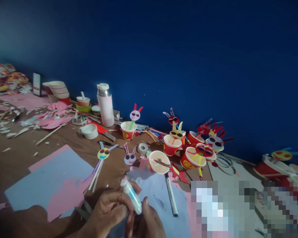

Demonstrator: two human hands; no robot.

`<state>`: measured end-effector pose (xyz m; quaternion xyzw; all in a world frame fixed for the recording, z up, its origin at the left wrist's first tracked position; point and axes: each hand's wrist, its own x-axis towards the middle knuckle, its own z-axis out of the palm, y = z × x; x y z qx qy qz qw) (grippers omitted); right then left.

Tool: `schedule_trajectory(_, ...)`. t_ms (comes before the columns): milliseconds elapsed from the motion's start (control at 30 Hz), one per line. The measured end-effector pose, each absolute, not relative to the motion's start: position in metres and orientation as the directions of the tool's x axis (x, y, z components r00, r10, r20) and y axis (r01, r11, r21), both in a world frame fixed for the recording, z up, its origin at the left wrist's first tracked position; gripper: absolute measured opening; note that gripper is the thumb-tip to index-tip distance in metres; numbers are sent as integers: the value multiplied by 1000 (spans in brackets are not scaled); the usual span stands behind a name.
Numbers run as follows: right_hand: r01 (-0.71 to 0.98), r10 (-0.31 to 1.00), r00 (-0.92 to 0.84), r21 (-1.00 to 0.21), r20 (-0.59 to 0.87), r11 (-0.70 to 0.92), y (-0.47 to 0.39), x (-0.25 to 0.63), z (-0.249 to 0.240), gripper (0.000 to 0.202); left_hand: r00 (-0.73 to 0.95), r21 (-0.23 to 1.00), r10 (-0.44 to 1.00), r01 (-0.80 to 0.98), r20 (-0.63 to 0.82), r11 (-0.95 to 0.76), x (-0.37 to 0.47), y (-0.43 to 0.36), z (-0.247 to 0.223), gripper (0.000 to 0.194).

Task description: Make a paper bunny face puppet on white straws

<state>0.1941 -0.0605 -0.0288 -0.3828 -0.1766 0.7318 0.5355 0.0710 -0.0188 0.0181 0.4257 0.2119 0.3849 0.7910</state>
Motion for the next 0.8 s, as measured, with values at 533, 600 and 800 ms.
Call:
schedule_trajectory(533,-399,970,31,-893,-239,-208,-64,195,-17,41,564,827,826,-463,-2,318,71,-19,23,20)
schedule_trajectory(600,-354,978,84,-923,-190,-149,-65,196,-17,35,555,834,832,-463,9,300,70,-18,24,19)
schedule_trajectory(800,-429,970,-35,-872,-242,-234,-65,188,-18,57,598,833,795,-385,-102,396,71,-19,20,23)
